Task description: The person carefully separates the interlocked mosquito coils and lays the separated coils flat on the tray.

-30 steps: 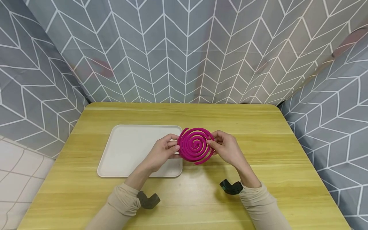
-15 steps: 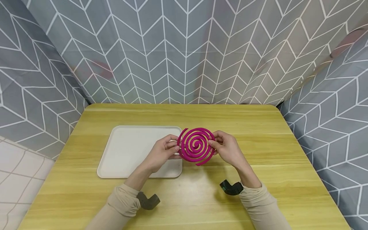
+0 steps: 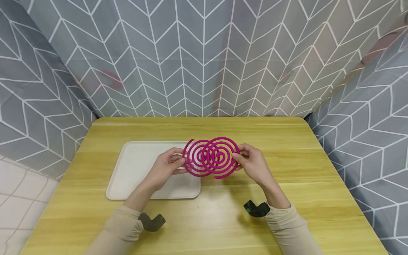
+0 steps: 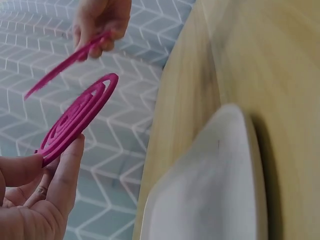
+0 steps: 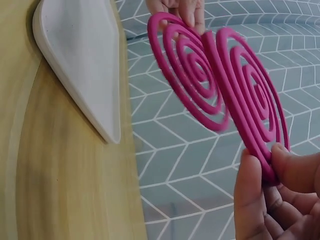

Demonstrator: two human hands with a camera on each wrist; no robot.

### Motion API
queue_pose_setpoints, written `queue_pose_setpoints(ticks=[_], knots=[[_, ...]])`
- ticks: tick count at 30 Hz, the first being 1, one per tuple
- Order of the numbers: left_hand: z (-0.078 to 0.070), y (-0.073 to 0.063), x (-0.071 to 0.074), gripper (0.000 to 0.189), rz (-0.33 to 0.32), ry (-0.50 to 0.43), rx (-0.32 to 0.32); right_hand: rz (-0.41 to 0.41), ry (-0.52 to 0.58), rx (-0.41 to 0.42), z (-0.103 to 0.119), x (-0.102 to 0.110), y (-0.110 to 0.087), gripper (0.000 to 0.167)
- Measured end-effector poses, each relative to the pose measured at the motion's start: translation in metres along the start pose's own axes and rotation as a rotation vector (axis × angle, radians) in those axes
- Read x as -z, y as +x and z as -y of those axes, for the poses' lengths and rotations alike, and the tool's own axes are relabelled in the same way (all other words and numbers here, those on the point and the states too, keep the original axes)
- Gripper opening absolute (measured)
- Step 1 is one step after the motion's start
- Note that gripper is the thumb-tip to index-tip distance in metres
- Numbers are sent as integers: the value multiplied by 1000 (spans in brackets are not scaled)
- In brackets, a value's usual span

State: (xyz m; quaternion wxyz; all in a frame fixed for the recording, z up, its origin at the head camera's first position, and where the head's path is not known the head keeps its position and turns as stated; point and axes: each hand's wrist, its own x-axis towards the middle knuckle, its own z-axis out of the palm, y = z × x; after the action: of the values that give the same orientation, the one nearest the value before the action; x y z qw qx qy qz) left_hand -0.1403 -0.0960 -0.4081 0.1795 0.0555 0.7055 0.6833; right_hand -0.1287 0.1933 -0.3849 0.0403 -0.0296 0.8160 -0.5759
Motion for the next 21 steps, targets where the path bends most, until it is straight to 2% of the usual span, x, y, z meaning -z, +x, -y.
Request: queue_pose_setpoints(ticks=[5,8,13,17,21], knots=[[4,-10,36,38,-63,40,-9,-19,120,-76,-8,-9,7,22],[7,-20,58,41,-106,78,-9,8,174,-133,-14,-21,11,23],[14,-34,89,46,-169,157,12,67,191,-204,-25,-49,14,23],[21,-46,109,49,-224,239,61,134,177,-211,-30,-75,15,26],[32,-52,122,49,-259,302,101,183,191,-224,-30,-94,14,31]])
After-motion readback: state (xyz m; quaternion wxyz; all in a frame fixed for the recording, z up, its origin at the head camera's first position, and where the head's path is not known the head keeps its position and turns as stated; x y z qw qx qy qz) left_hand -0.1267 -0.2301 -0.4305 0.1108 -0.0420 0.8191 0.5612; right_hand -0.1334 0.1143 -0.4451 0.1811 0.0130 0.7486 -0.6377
